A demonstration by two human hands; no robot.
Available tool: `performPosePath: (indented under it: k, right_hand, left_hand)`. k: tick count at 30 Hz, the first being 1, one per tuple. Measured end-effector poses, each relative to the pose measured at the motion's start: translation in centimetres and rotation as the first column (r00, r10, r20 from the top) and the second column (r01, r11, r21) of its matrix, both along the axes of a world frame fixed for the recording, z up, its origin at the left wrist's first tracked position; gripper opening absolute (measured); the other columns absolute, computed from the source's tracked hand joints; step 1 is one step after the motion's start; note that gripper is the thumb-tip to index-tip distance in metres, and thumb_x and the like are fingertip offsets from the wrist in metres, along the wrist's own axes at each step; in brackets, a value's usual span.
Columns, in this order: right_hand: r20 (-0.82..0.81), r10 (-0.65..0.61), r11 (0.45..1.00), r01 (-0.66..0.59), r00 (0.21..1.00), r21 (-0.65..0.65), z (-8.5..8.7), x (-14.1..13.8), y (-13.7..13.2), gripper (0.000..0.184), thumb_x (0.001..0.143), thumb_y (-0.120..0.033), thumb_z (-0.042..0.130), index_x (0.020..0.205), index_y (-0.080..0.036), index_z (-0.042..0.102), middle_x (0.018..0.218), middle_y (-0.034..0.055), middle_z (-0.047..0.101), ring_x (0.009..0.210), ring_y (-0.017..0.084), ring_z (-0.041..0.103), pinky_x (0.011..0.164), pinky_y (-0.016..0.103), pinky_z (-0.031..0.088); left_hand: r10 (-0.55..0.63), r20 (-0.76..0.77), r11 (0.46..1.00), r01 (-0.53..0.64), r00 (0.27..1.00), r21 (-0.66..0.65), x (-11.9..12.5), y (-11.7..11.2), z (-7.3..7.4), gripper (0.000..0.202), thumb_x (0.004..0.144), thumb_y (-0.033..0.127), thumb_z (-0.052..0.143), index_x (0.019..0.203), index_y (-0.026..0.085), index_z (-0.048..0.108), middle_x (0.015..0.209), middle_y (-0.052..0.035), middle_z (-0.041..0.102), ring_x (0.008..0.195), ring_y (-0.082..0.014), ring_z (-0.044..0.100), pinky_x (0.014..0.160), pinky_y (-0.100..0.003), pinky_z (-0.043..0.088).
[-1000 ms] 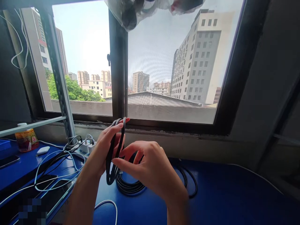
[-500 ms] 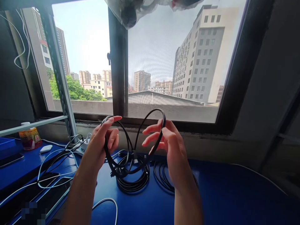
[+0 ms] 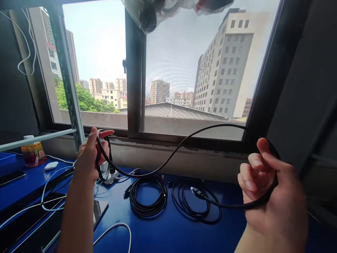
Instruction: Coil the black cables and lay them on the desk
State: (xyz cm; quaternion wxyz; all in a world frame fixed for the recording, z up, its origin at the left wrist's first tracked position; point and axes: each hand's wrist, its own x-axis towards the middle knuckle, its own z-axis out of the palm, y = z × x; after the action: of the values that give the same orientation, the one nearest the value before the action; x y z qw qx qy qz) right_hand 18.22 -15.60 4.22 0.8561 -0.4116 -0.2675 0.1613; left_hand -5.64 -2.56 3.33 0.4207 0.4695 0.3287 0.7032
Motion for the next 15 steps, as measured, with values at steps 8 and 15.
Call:
performPosePath:
  k: [8, 15]
  right_hand:
    - [0.032, -0.125, 0.983, 0.119, 0.992, 0.141, 0.0, -1.4, 0.4, 0.020, 0.054, -0.028, 0.070, 0.062, -0.029, 0.051, 0.053, -0.0049, 0.032, 0.037, 0.003, 0.027, 0.033, 0.026, 0.017]
    - [-0.056, 0.085, 0.980, -0.073, 0.995, 0.188, -0.6, -1.0, 1.1, 0.025, 0.060, -0.018, 0.075, 0.068, -0.035, 0.059, 0.055, -0.0050, 0.035, 0.036, 0.002, 0.027, 0.030, 0.020, 0.023]
  left_hand:
    - [0.022, 0.204, 0.991, -0.048, 0.979, 0.123, -0.1, -0.3, 0.5, 0.053, 0.081, 0.036, 0.054, 0.040, 0.021, 0.025, 0.032, 0.0080, 0.020, 0.027, -0.0033, 0.016, 0.030, -0.020, 0.011]
    - [0.055, 0.306, 0.983, -0.105, 0.951, 0.149, 0.5, -0.8, 0.4, 0.047, 0.084, 0.026, 0.045, 0.042, 0.020, 0.023, 0.035, 0.0069, 0.020, 0.031, -0.0050, 0.017, 0.035, -0.023, 0.016]
